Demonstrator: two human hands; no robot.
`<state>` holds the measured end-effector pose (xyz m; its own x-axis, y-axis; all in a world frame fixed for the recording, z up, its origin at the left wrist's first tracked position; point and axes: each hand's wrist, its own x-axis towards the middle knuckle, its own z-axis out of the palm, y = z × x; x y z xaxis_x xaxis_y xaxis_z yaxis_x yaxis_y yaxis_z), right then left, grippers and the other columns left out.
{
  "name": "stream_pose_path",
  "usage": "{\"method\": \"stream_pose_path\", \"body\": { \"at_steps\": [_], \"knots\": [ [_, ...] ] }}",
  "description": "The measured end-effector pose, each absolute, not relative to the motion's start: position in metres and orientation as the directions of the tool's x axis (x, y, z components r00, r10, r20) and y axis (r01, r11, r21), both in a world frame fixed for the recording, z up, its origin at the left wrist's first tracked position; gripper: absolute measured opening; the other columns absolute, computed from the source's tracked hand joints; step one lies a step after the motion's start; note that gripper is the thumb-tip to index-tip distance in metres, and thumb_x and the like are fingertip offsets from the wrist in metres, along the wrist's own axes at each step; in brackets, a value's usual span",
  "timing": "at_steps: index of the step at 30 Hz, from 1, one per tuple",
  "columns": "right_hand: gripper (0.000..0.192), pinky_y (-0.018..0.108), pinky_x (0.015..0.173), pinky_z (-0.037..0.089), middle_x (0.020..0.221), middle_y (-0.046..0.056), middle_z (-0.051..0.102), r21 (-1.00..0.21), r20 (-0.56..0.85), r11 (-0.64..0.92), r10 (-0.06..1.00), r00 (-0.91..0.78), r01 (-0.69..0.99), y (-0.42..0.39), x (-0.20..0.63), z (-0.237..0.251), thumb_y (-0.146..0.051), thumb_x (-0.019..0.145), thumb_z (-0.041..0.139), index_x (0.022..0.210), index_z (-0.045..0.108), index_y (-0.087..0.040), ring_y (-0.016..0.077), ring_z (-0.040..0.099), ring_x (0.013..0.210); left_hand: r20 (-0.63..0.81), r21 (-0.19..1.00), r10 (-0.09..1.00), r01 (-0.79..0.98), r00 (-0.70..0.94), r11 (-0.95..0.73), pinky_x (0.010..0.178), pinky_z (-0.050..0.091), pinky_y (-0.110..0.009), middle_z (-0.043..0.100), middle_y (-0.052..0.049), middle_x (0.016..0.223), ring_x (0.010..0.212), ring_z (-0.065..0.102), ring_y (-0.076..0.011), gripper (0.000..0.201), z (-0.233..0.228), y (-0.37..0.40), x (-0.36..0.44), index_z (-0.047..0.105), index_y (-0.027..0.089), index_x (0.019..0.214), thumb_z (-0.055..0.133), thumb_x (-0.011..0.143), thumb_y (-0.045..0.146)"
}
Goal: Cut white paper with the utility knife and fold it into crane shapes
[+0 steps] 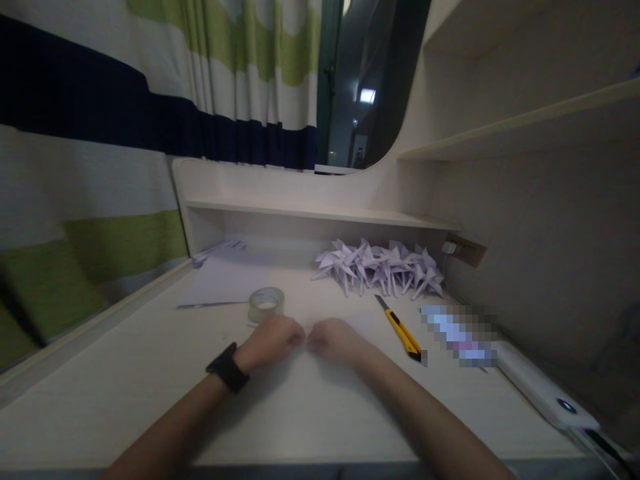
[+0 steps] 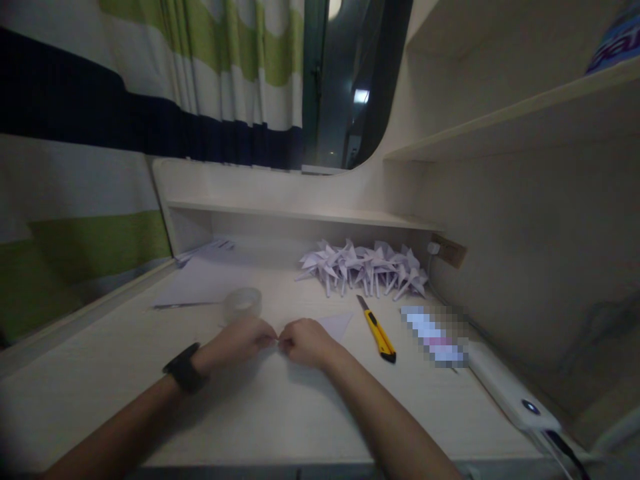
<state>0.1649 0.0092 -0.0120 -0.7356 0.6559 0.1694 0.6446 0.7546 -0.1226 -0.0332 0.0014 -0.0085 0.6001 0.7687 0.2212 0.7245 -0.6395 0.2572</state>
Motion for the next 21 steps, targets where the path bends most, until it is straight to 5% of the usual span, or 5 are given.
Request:
{"method": "stream_pose_path", "body": {
  "at_steps": [13, 17, 21],
  "knots": [
    [0.020, 0.024, 0.055, 0.027, 0.073, 0.006, 0.071, -0.202, 0.192, 0.755, 0.655, -0.731, 0.624, 0.006, 0.164, -0.013, -0.021, 0.080, 0.054, 0.076, 0.073, -0.015, 0.0132, 0.055, 0.061, 0.233, 0.215, 0.766, 0.736, 0.600, -0.642, 0.060, 0.034, -0.027, 0.073, -0.010, 0.075, 0.070, 0.063, -0.0217, 0.023, -0.001, -0.009, -0.025, 0.074, 0.019, 0.072, 0.052, 0.069, 0.014],
    [0.018, 0.022, 0.051, 0.027, 0.058, 0.000, 0.064, -0.427, 0.157, 0.725, 0.647, -0.746, 0.540, 0.008, 0.165, -0.014, -0.016, 0.074, 0.055, 0.068, 0.072, -0.012, 0.0095, 0.047, 0.051, 0.212, 0.206, 0.745, 0.716, 0.633, -0.667, 0.054, 0.028, -0.027, 0.073, -0.008, 0.068, 0.060, 0.060, -0.0190, 0.025, 0.005, -0.012, -0.025, 0.074, 0.019, 0.066, 0.051, 0.063, 0.012],
    [0.016, 0.019, 0.050, 0.034, 0.051, -0.002, 0.058, -0.735, 0.013, 0.496, 0.691, -0.723, 0.461, 0.007, 0.167, -0.014, -0.018, 0.070, 0.059, 0.067, 0.072, -0.011, 0.0095, 0.049, 0.050, 0.200, 0.234, 0.700, 0.660, 0.686, -0.714, 0.051, 0.025, -0.026, 0.072, -0.006, 0.064, 0.053, 0.056, -0.0153, 0.025, 0.012, -0.014, -0.029, 0.074, 0.019, 0.065, 0.052, 0.063, 0.010]
  ]
}}
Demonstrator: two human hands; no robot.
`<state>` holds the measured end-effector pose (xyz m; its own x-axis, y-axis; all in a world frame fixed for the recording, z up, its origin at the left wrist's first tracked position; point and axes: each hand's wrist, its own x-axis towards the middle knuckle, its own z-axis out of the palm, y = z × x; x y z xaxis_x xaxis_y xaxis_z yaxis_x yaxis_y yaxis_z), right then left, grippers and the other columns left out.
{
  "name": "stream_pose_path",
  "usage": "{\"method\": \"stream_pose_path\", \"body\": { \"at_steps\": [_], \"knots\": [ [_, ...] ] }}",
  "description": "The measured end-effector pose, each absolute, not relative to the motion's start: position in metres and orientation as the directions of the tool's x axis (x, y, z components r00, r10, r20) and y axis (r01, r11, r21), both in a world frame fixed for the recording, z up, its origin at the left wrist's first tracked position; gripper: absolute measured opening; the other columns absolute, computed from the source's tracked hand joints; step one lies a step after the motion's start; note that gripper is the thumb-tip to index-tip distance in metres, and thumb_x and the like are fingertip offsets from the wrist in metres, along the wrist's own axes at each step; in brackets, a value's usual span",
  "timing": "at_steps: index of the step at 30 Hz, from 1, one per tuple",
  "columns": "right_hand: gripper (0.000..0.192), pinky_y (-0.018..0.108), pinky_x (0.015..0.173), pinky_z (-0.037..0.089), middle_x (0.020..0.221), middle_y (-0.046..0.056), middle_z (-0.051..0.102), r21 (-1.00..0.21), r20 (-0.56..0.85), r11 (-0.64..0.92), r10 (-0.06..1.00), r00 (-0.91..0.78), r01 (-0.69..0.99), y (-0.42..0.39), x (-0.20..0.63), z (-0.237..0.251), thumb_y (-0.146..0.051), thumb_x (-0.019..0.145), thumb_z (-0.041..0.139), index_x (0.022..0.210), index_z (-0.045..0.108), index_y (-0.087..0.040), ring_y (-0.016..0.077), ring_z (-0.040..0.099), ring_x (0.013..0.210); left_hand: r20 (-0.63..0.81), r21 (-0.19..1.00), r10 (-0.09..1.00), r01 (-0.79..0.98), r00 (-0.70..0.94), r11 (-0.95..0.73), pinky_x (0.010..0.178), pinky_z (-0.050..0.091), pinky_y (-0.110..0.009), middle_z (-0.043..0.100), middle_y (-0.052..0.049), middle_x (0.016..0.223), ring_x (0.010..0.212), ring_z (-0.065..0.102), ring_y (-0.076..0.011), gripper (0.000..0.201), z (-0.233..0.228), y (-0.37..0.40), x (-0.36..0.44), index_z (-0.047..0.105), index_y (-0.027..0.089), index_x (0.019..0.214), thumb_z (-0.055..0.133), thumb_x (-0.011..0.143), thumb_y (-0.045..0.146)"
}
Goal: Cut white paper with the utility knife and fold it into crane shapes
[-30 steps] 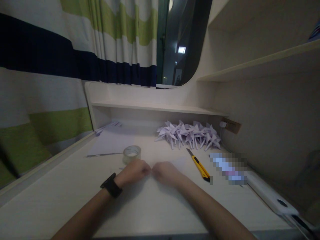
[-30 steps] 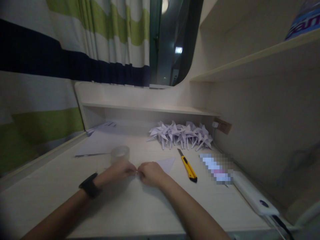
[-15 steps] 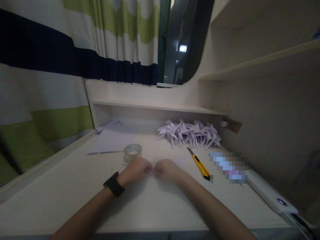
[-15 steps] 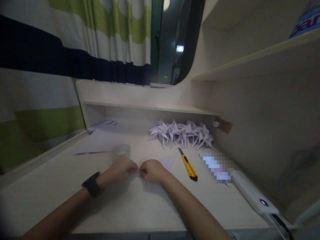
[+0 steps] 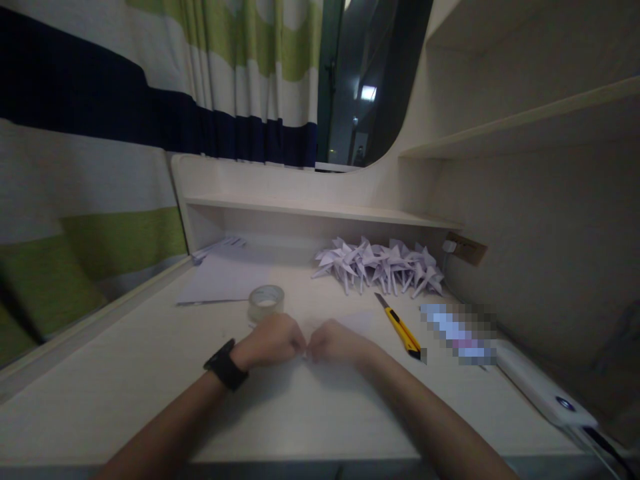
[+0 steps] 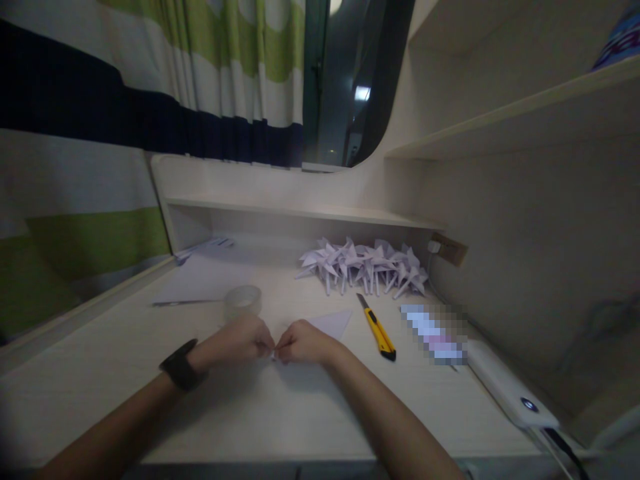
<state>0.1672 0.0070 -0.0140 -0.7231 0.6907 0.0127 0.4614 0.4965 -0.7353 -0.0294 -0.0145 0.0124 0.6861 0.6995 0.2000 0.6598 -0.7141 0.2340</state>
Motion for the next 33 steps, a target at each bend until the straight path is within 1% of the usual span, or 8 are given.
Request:
{"method": "stream_pose_path", "body": {
  "at_steps": [3, 7, 13, 16, 19, 22, 26, 33],
  "knots": [
    [0.016, 0.020, 0.049, 0.038, 0.052, -0.001, 0.060, -0.855, -0.101, 0.318, 0.671, -0.735, 0.409, 0.006, 0.168, -0.011, -0.019, 0.068, 0.059, 0.069, 0.073, -0.011, 0.0103, 0.051, 0.048, 0.193, 0.286, 0.648, 0.590, 0.737, -0.755, 0.051, 0.025, -0.025, 0.071, -0.004, 0.061, 0.049, 0.053, -0.0124, 0.023, 0.014, -0.014, -0.031, 0.074, 0.019, 0.064, 0.053, 0.064, 0.009],
    [0.015, 0.021, 0.050, 0.041, 0.054, 0.001, 0.063, -0.900, -0.189, 0.195, 0.629, -0.754, 0.389, 0.006, 0.166, -0.006, -0.020, 0.063, 0.062, 0.068, 0.073, -0.011, 0.0100, 0.052, 0.047, 0.167, 0.321, 0.623, 0.555, 0.764, -0.767, 0.049, 0.023, -0.023, 0.069, -0.002, 0.057, 0.046, 0.048, -0.0099, 0.022, 0.014, -0.013, -0.029, 0.074, 0.019, 0.064, 0.054, 0.064, 0.009],
    [0.015, 0.021, 0.049, 0.042, 0.053, 0.001, 0.063, -0.888, -0.226, 0.192, 0.608, -0.761, 0.418, 0.007, 0.173, 0.001, -0.021, 0.064, 0.061, 0.064, 0.072, -0.011, 0.0104, 0.053, 0.048, 0.148, 0.248, 0.660, 0.619, 0.736, -0.746, 0.051, 0.025, -0.023, 0.068, -0.004, 0.057, 0.047, 0.048, -0.0102, 0.020, 0.019, -0.011, -0.037, 0.070, 0.015, 0.058, 0.052, 0.061, 0.008],
    [0.016, 0.021, 0.047, 0.040, 0.055, 0.001, 0.063, -0.846, -0.201, 0.246, 0.674, -0.711, 0.473, 0.008, 0.179, 0.003, -0.019, 0.065, 0.060, 0.069, 0.074, -0.011, 0.0098, 0.050, 0.045, 0.110, 0.187, 0.720, 0.697, 0.686, -0.692, 0.050, 0.024, -0.025, 0.066, -0.004, 0.053, 0.046, 0.048, -0.0113, 0.019, 0.021, -0.006, -0.047, 0.067, 0.014, 0.054, 0.050, 0.060, 0.008],
    [0.019, 0.020, 0.049, 0.037, 0.060, 0.002, 0.065, -0.751, -0.010, 0.431, 0.751, -0.660, 0.501, 0.007, 0.177, 0.001, -0.021, 0.071, 0.060, 0.077, 0.074, -0.011, 0.0093, 0.049, 0.049, 0.097, 0.193, 0.723, 0.700, 0.684, -0.688, 0.052, 0.026, -0.024, 0.068, -0.005, 0.059, 0.052, 0.053, -0.0130, 0.021, 0.020, -0.002, -0.050, 0.070, 0.015, 0.060, 0.050, 0.060, 0.008],
    [0.021, 0.020, 0.051, 0.032, 0.062, 0.001, 0.064, -0.600, 0.136, 0.611, 0.714, -0.686, 0.517, 0.005, 0.169, -0.006, -0.028, 0.075, 0.063, 0.079, 0.073, -0.011, 0.0091, 0.047, 0.053, 0.126, 0.191, 0.689, 0.664, 0.714, -0.723, 0.053, 0.027, -0.024, 0.068, -0.005, 0.062, 0.053, 0.053, -0.0129, 0.020, 0.016, -0.002, -0.046, 0.070, 0.015, 0.064, 0.051, 0.063, 0.009],
    [0.024, 0.021, 0.051, 0.027, 0.055, -0.001, 0.058, -0.455, 0.165, 0.713, 0.657, -0.736, 0.534, 0.005, 0.159, -0.018, -0.028, 0.081, 0.060, 0.068, 0.070, -0.010, 0.0075, 0.041, 0.049, 0.145, 0.194, 0.668, 0.641, 0.730, -0.742, 0.053, 0.028, -0.024, 0.070, -0.005, 0.065, 0.056, 0.056, -0.0136, 0.019, 0.008, -0.003, -0.040, 0.071, 0.016, 0.068, 0.052, 0.067, 0.011],
    [0.027, 0.021, 0.050, 0.025, 0.057, -0.001, 0.059, -0.412, 0.171, 0.740, 0.636, -0.752, 0.532, 0.008, 0.158, -0.028, -0.029, 0.085, 0.056, 0.071, 0.069, -0.010, 0.0076, 0.038, 0.050, 0.138, 0.145, 0.672, 0.657, 0.727, -0.740, 0.054, 0.029, -0.025, 0.071, -0.007, 0.069, 0.060, 0.058, -0.0155, 0.020, 0.005, -0.005, -0.038, 0.073, 0.017, 0.074, 0.053, 0.074, 0.014]
  ]
}}
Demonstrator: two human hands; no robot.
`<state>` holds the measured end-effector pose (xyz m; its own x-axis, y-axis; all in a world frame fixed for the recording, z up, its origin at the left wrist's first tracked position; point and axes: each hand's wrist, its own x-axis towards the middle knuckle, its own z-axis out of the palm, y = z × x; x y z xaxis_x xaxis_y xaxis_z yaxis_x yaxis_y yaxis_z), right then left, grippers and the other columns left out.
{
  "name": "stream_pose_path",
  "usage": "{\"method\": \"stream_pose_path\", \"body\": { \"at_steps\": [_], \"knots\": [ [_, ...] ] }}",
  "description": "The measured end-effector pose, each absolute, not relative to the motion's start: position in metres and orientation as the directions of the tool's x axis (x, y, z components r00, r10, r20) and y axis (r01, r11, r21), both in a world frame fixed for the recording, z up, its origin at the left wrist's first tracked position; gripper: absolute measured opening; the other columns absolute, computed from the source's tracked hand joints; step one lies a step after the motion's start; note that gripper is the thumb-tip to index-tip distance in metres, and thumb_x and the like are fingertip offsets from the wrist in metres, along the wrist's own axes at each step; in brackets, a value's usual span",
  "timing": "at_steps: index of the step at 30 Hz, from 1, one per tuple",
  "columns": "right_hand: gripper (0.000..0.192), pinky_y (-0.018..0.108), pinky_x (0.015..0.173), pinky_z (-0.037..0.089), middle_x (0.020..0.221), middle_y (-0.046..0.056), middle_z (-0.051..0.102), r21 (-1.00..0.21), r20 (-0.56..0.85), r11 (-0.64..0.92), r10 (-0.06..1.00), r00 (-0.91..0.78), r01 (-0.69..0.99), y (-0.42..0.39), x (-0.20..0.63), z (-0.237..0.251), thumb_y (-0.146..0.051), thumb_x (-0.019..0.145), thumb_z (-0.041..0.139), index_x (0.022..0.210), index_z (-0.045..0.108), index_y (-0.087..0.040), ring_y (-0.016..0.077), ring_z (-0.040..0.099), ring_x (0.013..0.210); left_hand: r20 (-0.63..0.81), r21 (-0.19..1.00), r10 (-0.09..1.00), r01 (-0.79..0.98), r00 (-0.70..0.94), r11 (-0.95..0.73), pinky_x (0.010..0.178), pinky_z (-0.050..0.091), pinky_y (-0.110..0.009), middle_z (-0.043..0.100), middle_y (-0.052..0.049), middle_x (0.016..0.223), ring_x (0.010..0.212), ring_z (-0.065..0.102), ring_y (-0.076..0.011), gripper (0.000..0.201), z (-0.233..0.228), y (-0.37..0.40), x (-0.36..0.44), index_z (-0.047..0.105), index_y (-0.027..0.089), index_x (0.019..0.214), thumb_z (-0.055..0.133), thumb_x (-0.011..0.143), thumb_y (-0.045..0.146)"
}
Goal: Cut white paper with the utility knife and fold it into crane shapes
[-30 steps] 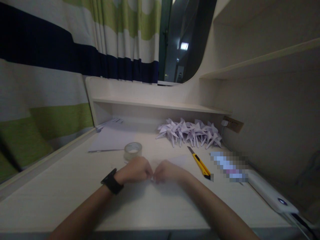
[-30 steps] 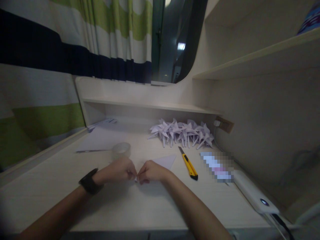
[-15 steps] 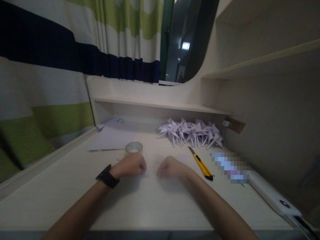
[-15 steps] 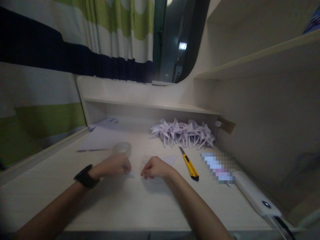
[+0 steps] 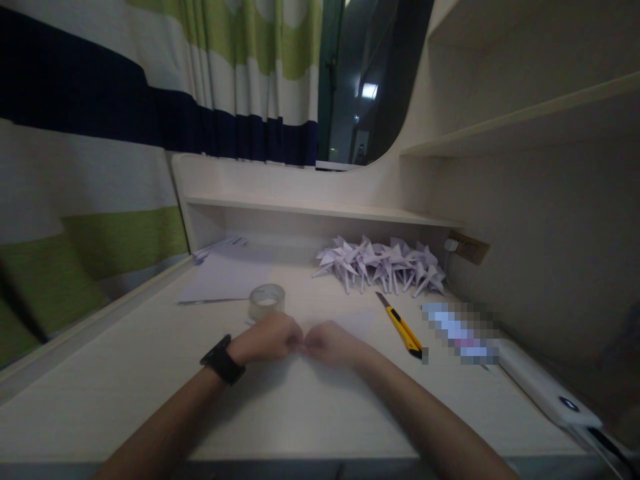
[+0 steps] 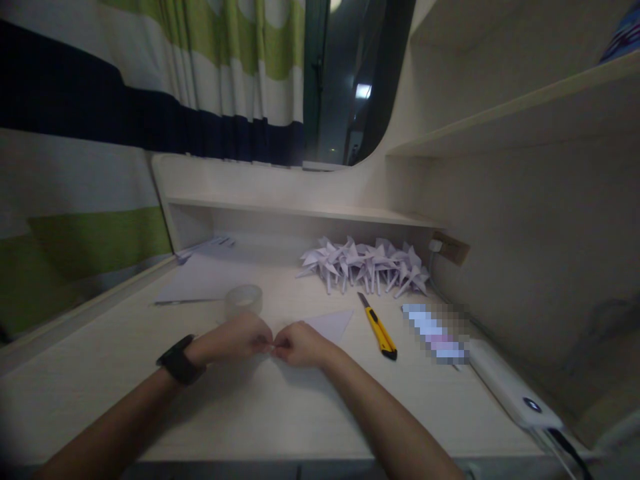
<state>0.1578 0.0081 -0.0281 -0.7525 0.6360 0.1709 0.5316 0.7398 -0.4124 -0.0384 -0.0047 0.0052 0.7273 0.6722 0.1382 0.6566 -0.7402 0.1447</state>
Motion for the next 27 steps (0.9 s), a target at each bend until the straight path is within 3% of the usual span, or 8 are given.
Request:
{"method": "stream_pose_path", "body": {
  "at_steps": [6, 12, 16, 19, 24, 27],
  "knots": [
    [0.025, 0.021, 0.050, 0.025, 0.060, 0.000, 0.061, -0.387, 0.145, 0.750, 0.624, -0.768, 0.537, 0.010, 0.157, -0.031, -0.026, 0.085, 0.054, 0.072, 0.069, -0.010, 0.0079, 0.040, 0.051, 0.153, 0.135, 0.698, 0.685, 0.700, -0.716, 0.059, 0.035, -0.025, 0.070, -0.006, 0.071, 0.065, 0.059, -0.0171, 0.017, 0.004, -0.007, -0.038, 0.071, 0.018, 0.073, 0.055, 0.072, 0.014],
    [0.018, 0.020, 0.051, 0.029, 0.058, -0.001, 0.059, -0.489, 0.131, 0.697, 0.653, -0.746, 0.524, 0.009, 0.159, -0.026, -0.019, 0.080, 0.056, 0.073, 0.069, -0.009, 0.0080, 0.043, 0.053, 0.153, 0.081, 0.693, 0.690, 0.705, -0.720, 0.058, 0.033, -0.027, 0.070, -0.007, 0.071, 0.065, 0.059, -0.0186, 0.018, 0.008, -0.007, -0.040, 0.071, 0.018, 0.072, 0.054, 0.070, 0.012],
    [0.016, 0.019, 0.053, 0.033, 0.064, 0.000, 0.064, -0.550, 0.123, 0.635, 0.703, -0.700, 0.542, 0.013, 0.169, -0.017, -0.006, 0.072, 0.055, 0.076, 0.070, -0.009, 0.0088, 0.048, 0.056, 0.130, 0.042, 0.758, 0.760, 0.640, -0.649, 0.057, 0.033, -0.027, 0.070, -0.008, 0.070, 0.065, 0.059, -0.0188, 0.019, 0.014, -0.004, -0.051, 0.070, 0.017, 0.069, 0.052, 0.068, 0.010],
    [0.017, 0.019, 0.053, 0.035, 0.066, 0.002, 0.065, -0.562, 0.147, 0.592, 0.759, -0.634, 0.578, 0.014, 0.175, -0.010, -0.007, 0.073, 0.054, 0.076, 0.071, -0.010, 0.0094, 0.050, 0.057, 0.107, 0.091, 0.786, 0.781, 0.609, -0.618, 0.058, 0.035, -0.025, 0.070, -0.007, 0.073, 0.066, 0.058, -0.0176, 0.018, 0.016, 0.001, -0.058, 0.070, 0.016, 0.072, 0.053, 0.072, 0.012],
    [0.024, 0.020, 0.054, 0.036, 0.078, 0.005, 0.069, -0.564, 0.217, 0.596, 0.774, -0.594, 0.571, 0.007, 0.166, -0.014, -0.025, 0.081, 0.059, 0.099, 0.069, -0.013, 0.0103, 0.054, 0.058, 0.136, 0.244, 0.731, 0.692, 0.669, -0.679, 0.062, 0.037, -0.025, 0.071, -0.007, 0.078, 0.070, 0.059, -0.0168, 0.020, 0.015, 0.005, -0.053, 0.070, 0.014, 0.082, 0.052, 0.081, 0.020],
    [0.023, 0.021, 0.055, 0.035, 0.076, 0.005, 0.070, -0.496, 0.232, 0.649, 0.740, -0.632, 0.577, 0.005, 0.159, -0.021, -0.031, 0.085, 0.056, 0.089, 0.071, -0.014, 0.0114, 0.056, 0.060, 0.134, 0.285, 0.694, 0.644, 0.707, -0.710, 0.062, 0.037, -0.025, 0.070, -0.007, 0.076, 0.068, 0.059, -0.0161, 0.021, 0.011, 0.005, -0.047, 0.071, 0.014, 0.082, 0.052, 0.084, 0.023]
  ]
}}
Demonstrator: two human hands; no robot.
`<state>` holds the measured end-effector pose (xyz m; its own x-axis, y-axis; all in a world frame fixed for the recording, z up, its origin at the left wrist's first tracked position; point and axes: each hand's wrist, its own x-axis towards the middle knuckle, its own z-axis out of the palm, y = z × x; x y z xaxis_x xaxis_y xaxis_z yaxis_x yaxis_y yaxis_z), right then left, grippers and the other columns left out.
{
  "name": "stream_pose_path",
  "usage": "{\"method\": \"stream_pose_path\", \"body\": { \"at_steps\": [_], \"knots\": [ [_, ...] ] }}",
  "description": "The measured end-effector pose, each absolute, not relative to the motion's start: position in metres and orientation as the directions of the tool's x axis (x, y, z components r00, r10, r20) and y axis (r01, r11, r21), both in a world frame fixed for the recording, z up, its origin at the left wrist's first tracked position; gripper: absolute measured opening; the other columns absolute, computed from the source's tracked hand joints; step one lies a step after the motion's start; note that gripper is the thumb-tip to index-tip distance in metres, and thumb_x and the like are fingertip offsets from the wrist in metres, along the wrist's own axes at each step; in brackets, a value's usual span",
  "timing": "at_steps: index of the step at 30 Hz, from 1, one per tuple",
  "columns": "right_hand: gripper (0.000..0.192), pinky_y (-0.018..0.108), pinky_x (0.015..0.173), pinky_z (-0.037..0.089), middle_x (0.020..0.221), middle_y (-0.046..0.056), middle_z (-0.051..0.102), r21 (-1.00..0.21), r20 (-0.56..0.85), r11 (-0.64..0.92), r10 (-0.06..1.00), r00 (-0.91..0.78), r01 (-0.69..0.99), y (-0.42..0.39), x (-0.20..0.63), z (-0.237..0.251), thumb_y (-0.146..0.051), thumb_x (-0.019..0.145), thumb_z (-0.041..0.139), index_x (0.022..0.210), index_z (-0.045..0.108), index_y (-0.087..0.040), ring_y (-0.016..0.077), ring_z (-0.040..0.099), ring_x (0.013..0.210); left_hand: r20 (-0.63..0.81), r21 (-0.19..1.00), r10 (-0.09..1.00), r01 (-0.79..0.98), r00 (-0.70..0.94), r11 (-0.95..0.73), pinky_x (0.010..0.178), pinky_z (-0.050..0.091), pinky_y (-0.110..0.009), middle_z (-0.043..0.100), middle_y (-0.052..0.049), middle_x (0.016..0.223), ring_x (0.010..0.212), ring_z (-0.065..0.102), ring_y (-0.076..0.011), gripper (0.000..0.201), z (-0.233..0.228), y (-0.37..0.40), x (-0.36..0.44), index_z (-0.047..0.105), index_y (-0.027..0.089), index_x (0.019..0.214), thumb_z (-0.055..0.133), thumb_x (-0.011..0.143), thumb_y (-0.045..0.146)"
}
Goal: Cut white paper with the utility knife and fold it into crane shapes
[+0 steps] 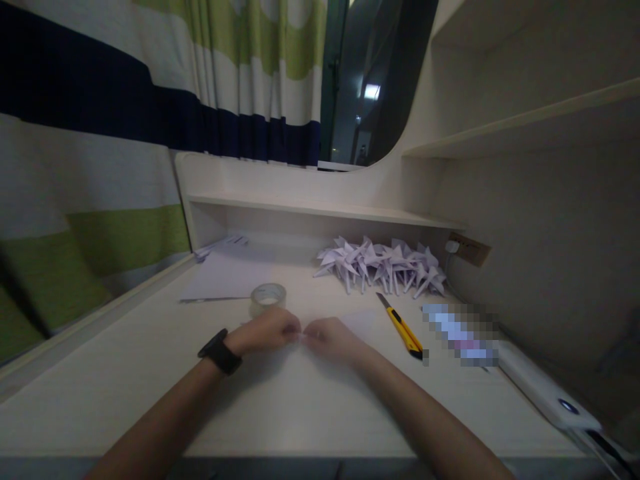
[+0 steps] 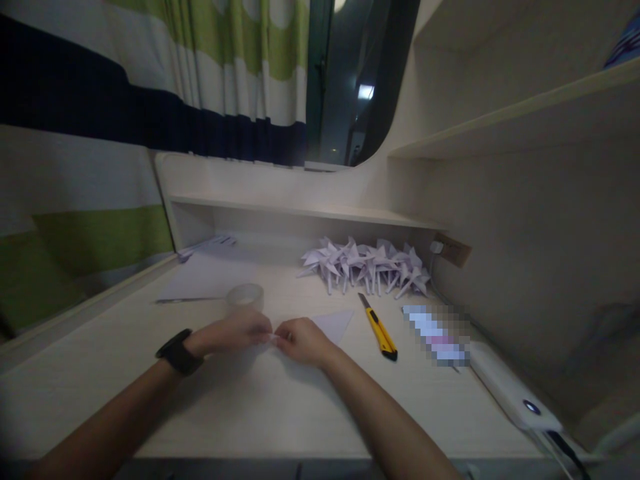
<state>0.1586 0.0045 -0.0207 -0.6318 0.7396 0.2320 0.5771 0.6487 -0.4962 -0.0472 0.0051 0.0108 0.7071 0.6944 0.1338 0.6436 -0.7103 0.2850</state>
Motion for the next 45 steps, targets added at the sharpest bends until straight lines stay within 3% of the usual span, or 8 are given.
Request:
{"method": "stream_pose_path", "body": {
  "at_steps": [8, 14, 17, 24, 29, 34, 38, 45],
  "knots": [
    [0.022, 0.021, 0.055, 0.031, 0.071, 0.005, 0.069, -0.431, 0.224, 0.693, 0.702, -0.676, 0.578, 0.011, 0.157, -0.028, -0.025, 0.085, 0.056, 0.078, 0.072, -0.012, 0.0114, 0.052, 0.058, 0.152, 0.245, 0.670, 0.628, 0.727, -0.738, 0.060, 0.036, -0.025, 0.071, -0.009, 0.076, 0.067, 0.060, -0.0168, 0.027, 0.000, 0.006, -0.044, 0.071, 0.013, 0.082, 0.050, 0.088, 0.029],
    [0.017, 0.019, 0.051, 0.032, 0.058, -0.002, 0.063, -0.648, 0.099, 0.575, 0.713, -0.694, 0.499, 0.010, 0.164, -0.021, -0.011, 0.073, 0.057, 0.073, 0.073, -0.010, 0.0090, 0.047, 0.052, 0.133, 0.267, 0.635, 0.589, 0.761, -0.763, 0.057, 0.033, -0.024, 0.070, -0.006, 0.069, 0.060, 0.057, -0.0142, 0.018, 0.006, 0.004, -0.046, 0.072, 0.013, 0.075, 0.055, 0.079, 0.020],
    [0.018, 0.018, 0.048, 0.031, 0.053, -0.003, 0.060, -0.691, 0.092, 0.529, 0.740, -0.667, 0.492, 0.009, 0.167, -0.016, -0.008, 0.070, 0.055, 0.069, 0.073, -0.010, 0.0082, 0.045, 0.049, 0.147, 0.283, 0.655, 0.603, 0.741, -0.746, 0.055, 0.031, -0.023, 0.068, -0.004, 0.065, 0.057, 0.055, -0.0130, 0.018, 0.008, 0.006, -0.046, 0.072, 0.014, 0.072, 0.056, 0.077, 0.020],
    [0.024, 0.019, 0.053, 0.035, 0.073, 0.003, 0.068, -0.627, 0.259, 0.586, 0.778, -0.572, 0.514, 0.013, 0.168, -0.018, -0.025, 0.075, 0.064, 0.094, 0.073, -0.013, 0.0096, 0.051, 0.056, 0.188, 0.373, 0.701, 0.610, 0.688, -0.699, 0.052, 0.030, -0.022, 0.065, -0.004, 0.059, 0.053, 0.052, -0.0115, 0.030, 0.010, 0.009, -0.044, 0.070, 0.012, 0.070, 0.051, 0.084, 0.030],
    [0.019, 0.019, 0.052, 0.032, 0.061, 0.001, 0.063, -0.571, 0.240, 0.623, 0.749, -0.618, 0.535, 0.012, 0.165, -0.023, -0.023, 0.080, 0.058, 0.075, 0.071, -0.011, 0.0091, 0.048, 0.055, 0.145, 0.458, 0.685, 0.566, 0.714, -0.686, 0.052, 0.032, -0.021, 0.064, -0.003, 0.060, 0.054, 0.052, -0.0113, 0.031, 0.009, 0.008, -0.041, 0.068, 0.012, 0.072, 0.051, 0.086, 0.034],
    [0.015, 0.019, 0.048, 0.030, 0.053, -0.003, 0.056, -0.641, 0.149, 0.589, 0.725, -0.673, 0.493, 0.010, 0.166, -0.018, -0.013, 0.075, 0.057, 0.068, 0.070, -0.010, 0.0074, 0.043, 0.050, 0.119, 0.407, 0.668, 0.577, 0.735, -0.708, 0.054, 0.034, -0.022, 0.064, -0.003, 0.064, 0.058, 0.053, -0.0121, 0.029, 0.006, 0.006, -0.041, 0.065, 0.013, 0.073, 0.050, 0.087, 0.033],
    [0.016, 0.019, 0.048, 0.030, 0.050, -0.004, 0.053, -0.677, 0.086, 0.546, 0.724, -0.684, 0.493, 0.010, 0.169, -0.014, -0.014, 0.076, 0.057, 0.067, 0.069, -0.010, 0.0076, 0.042, 0.048, 0.121, 0.422, 0.655, 0.558, 0.746, -0.714, 0.055, 0.034, -0.022, 0.063, -0.003, 0.065, 0.058, 0.053, -0.0123, 0.030, 0.005, 0.007, -0.043, 0.064, 0.013, 0.075, 0.048, 0.089, 0.033],
    [0.017, 0.019, 0.049, 0.032, 0.055, -0.003, 0.057, -0.644, 0.146, 0.577, 0.737, -0.660, 0.502, 0.011, 0.167, -0.018, -0.020, 0.078, 0.058, 0.072, 0.070, -0.010, 0.0078, 0.044, 0.050, 0.148, 0.448, 0.654, 0.539, 0.742, -0.713, 0.054, 0.033, -0.022, 0.063, -0.002, 0.061, 0.056, 0.052, -0.0117, 0.027, 0.004, 0.007, -0.042, 0.067, 0.013, 0.072, 0.051, 0.086, 0.029]
  ]
}}
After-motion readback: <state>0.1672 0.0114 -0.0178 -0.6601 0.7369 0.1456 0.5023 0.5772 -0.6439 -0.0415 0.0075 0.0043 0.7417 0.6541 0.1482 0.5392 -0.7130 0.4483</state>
